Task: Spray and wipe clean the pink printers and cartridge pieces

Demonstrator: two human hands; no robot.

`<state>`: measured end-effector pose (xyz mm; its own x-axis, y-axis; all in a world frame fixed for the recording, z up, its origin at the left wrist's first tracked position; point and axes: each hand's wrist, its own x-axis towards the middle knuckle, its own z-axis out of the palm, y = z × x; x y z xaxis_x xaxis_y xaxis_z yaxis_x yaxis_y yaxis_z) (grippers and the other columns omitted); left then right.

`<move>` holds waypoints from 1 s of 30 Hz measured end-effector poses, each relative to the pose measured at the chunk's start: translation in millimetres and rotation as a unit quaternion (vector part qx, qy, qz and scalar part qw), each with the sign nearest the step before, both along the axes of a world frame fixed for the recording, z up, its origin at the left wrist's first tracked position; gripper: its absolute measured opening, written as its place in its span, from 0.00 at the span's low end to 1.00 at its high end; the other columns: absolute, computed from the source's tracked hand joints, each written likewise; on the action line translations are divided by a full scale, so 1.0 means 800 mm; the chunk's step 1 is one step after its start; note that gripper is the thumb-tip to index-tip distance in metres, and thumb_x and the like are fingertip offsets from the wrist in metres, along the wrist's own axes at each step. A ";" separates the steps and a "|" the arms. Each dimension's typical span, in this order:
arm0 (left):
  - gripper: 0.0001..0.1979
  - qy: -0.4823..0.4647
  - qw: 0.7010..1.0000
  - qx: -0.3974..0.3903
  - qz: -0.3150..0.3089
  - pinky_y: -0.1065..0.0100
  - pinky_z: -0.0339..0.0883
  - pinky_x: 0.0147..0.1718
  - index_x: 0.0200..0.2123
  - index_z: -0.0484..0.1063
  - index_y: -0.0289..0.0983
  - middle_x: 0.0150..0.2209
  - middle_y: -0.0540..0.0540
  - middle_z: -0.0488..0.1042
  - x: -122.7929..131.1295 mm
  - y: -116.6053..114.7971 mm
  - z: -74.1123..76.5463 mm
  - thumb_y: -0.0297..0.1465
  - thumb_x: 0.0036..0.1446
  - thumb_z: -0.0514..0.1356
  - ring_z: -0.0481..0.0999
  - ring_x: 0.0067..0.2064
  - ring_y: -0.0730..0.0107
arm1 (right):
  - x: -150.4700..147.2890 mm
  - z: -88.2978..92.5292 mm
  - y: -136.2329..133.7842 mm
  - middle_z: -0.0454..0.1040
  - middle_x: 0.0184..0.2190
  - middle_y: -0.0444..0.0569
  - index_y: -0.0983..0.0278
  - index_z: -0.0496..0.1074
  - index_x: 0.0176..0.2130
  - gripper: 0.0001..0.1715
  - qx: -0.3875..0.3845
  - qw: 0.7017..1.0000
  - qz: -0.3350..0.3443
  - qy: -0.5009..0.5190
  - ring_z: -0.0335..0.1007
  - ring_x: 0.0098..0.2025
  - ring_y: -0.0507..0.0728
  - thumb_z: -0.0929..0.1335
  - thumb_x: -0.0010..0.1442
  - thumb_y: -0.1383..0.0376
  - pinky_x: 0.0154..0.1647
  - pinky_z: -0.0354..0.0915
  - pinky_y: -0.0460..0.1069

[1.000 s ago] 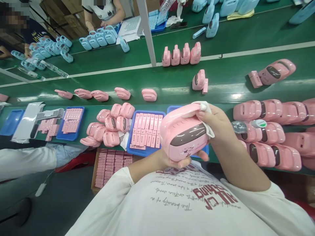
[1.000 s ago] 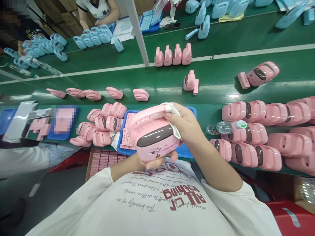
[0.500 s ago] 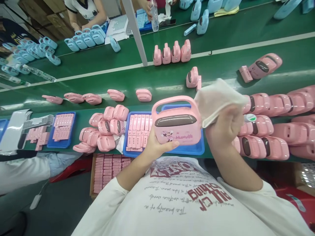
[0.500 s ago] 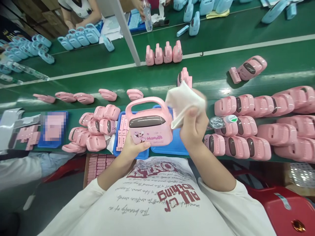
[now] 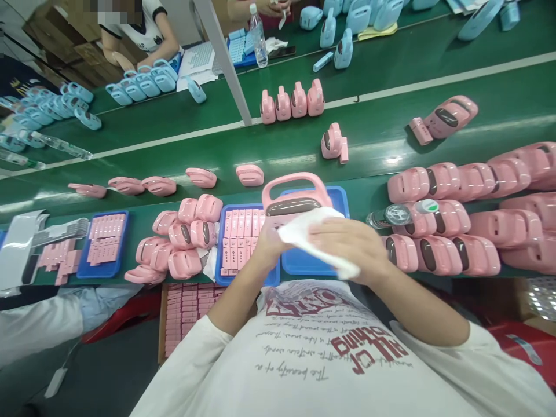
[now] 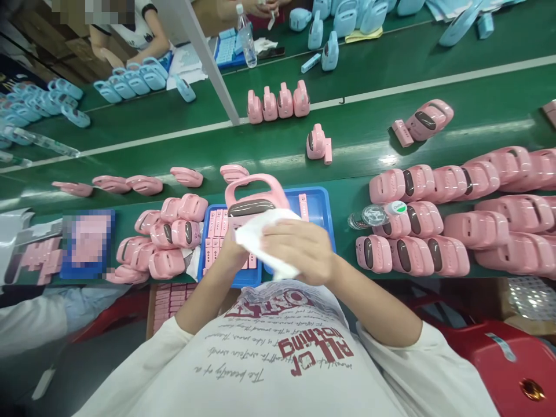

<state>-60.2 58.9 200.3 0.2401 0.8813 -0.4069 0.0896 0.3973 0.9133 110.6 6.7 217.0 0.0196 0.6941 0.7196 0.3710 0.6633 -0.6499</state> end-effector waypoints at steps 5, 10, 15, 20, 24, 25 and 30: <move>0.45 -0.235 0.969 -0.049 -0.064 0.53 0.71 0.45 0.48 0.73 0.40 0.41 0.40 0.79 -0.011 0.010 -0.005 0.57 0.25 0.68 0.74 0.52 0.45 | 0.037 -0.009 -0.020 0.66 0.15 0.43 0.56 0.75 0.29 0.17 -0.138 0.903 -0.208 0.348 0.60 0.16 0.54 0.63 0.63 0.53 0.15 0.57 0.51; 0.44 -0.227 0.970 -0.049 -0.073 0.52 0.70 0.47 0.49 0.73 0.39 0.43 0.41 0.78 -0.013 0.017 -0.002 0.60 0.31 0.65 0.73 0.53 0.44 | 0.053 0.001 -0.009 0.72 0.22 0.44 0.61 0.76 0.36 0.23 -0.359 0.847 -0.107 0.377 0.61 0.19 0.52 0.72 0.49 0.46 0.14 0.53 0.47; 0.37 -0.098 0.978 0.078 -0.169 0.56 0.68 0.50 0.54 0.68 0.37 0.50 0.40 0.75 -0.008 0.027 0.021 0.41 0.40 0.72 0.74 0.52 0.50 | 0.043 -0.003 0.018 0.76 0.30 0.46 0.62 0.76 0.40 0.30 -0.405 0.869 -0.039 0.282 0.67 0.26 0.53 0.72 0.49 0.42 0.22 0.61 0.46; 0.50 0.097 0.960 0.237 -0.116 0.52 0.59 0.58 0.61 0.61 0.41 0.60 0.39 0.65 0.004 0.007 0.040 0.39 0.33 0.75 0.65 0.60 0.44 | 0.028 -0.025 0.046 0.70 0.21 0.43 0.63 0.73 0.28 0.33 -0.371 0.867 -0.119 0.311 0.62 0.22 0.50 0.66 0.52 0.36 0.21 0.59 0.46; 0.49 0.120 0.954 0.263 -0.082 0.50 0.57 0.59 0.59 0.63 0.40 0.60 0.36 0.64 0.011 -0.003 0.040 0.41 0.32 0.75 0.62 0.61 0.40 | 0.027 -0.037 0.053 0.65 0.17 0.42 0.63 0.69 0.23 0.38 -0.385 0.861 -0.110 0.315 0.58 0.19 0.49 0.64 0.48 0.31 0.19 0.55 0.46; 0.47 0.112 0.956 0.257 -0.083 0.50 0.58 0.58 0.59 0.64 0.39 0.59 0.36 0.66 0.011 -0.001 0.039 0.42 0.34 0.74 0.63 0.61 0.41 | 0.028 -0.037 0.053 0.66 0.17 0.42 0.62 0.69 0.23 0.37 -0.411 0.848 -0.090 0.322 0.58 0.18 0.49 0.66 0.47 0.31 0.18 0.55 0.46; 0.30 0.022 0.992 0.078 -0.101 0.65 0.72 0.35 0.53 0.69 0.37 0.44 0.41 0.75 0.011 0.025 0.025 0.49 0.52 0.62 0.76 0.41 0.59 | 0.039 -0.033 0.058 0.69 0.16 0.45 0.64 0.75 0.28 0.33 -0.522 0.768 0.040 0.369 0.63 0.17 0.54 0.72 0.41 0.37 0.15 0.58 0.50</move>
